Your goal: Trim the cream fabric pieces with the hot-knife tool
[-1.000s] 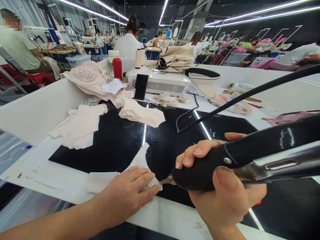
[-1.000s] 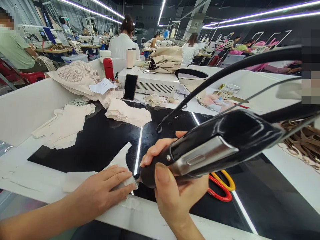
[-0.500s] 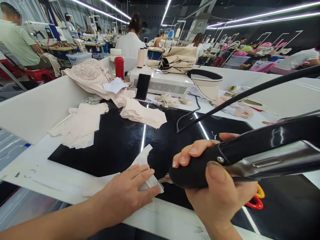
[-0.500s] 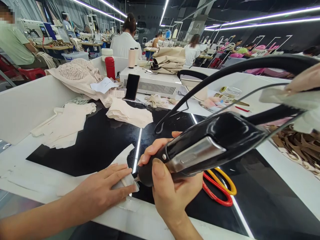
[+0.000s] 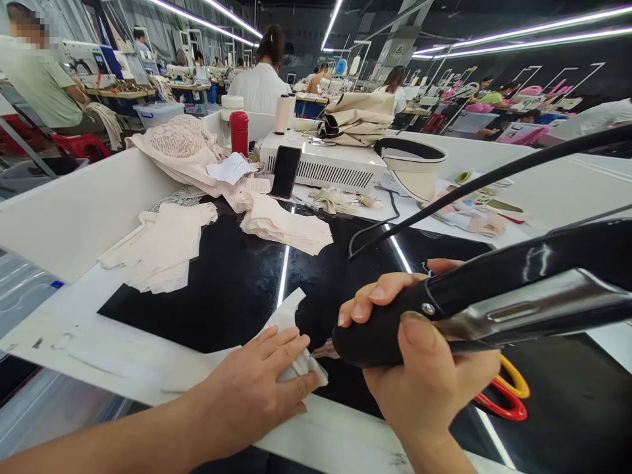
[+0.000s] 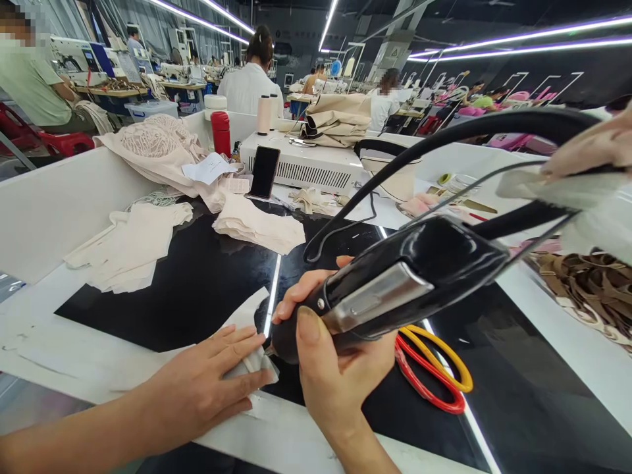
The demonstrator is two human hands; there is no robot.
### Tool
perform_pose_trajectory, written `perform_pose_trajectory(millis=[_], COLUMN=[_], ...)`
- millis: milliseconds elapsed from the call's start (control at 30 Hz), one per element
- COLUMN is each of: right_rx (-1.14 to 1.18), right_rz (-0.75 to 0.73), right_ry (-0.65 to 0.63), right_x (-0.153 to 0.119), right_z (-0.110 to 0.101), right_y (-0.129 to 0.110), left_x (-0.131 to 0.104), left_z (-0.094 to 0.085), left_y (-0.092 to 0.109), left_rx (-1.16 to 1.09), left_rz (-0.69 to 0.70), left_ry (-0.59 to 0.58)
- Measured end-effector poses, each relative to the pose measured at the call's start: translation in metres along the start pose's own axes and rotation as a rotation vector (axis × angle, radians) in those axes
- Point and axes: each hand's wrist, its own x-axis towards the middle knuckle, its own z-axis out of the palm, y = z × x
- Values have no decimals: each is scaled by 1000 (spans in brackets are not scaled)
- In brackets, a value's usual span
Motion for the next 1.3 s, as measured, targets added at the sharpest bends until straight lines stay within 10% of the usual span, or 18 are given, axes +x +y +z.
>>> perform_pose_trajectory(millis=[267, 600, 1300], right_rx=[7, -1, -2], right_rz=[-1, 4, -6], right_ry=[-30, -3, -11], right_x=[1, -1, -3], right_z=[-3, 0, 1], right_y=[-2, -2, -1], left_x=[18, 27, 23], left_z=[-24, -16, -40], left_y=[-24, -83, -66], left_rx=[-13, -33, 180], left_rz=[51, 253, 270], left_ry=[93, -85, -264])
